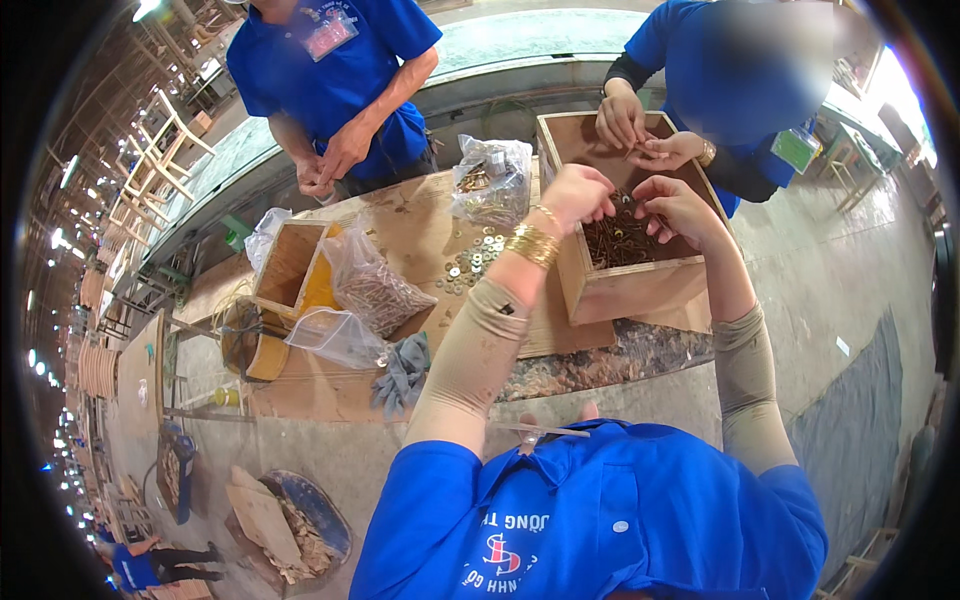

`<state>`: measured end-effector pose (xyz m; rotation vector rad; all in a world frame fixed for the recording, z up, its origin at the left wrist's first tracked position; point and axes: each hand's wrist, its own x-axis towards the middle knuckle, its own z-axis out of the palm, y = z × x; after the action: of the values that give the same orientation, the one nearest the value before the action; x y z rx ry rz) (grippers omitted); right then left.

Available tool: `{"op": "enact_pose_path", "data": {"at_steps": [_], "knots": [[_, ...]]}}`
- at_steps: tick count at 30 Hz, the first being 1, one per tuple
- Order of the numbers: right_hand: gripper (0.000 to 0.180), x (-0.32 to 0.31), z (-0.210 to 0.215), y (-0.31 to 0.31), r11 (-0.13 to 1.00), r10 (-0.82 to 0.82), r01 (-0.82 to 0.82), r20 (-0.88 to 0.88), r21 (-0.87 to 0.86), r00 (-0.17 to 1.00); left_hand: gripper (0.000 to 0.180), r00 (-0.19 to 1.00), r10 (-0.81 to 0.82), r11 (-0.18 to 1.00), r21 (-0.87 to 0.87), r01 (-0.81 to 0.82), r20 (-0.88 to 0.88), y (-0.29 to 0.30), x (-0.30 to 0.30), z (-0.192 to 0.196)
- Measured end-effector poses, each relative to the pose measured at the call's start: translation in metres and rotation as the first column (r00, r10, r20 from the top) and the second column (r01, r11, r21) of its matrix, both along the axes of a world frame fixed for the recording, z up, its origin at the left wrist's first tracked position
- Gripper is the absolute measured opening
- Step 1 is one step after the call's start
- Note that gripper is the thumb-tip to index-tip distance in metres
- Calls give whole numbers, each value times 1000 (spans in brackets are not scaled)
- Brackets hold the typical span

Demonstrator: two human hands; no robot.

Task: The person stands at a workbench and repeatedly picks small metal fasteners and washers from plastic bags and wooden boxes. They insert the fasteners into the washers by hand and place the assembled pieces into a wooden box. Coworkers perform similar actions nearby.

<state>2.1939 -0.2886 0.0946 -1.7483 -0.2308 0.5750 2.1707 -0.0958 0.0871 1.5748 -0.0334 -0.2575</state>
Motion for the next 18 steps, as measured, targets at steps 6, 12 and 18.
{"op": "enact_pose_path", "data": {"at_steps": [6, 12, 18], "knots": [[16, -4, -9, 4, 968, 0, 24, -97, 249, 995, 21, 952, 247, 775, -553, -307, -183, 73, -28, -39], [18, -9, -5, 42, 946, 33, 4, -108, 324, 994, 13, 950, 182, 802, -521, -293, -253, 101, -59, -79], [12, -6, -19, 82, 968, 56, -88, 140, 233, 989, 15, 977, 99, 877, -447, -175, -189, 92, -69, -59]]}}
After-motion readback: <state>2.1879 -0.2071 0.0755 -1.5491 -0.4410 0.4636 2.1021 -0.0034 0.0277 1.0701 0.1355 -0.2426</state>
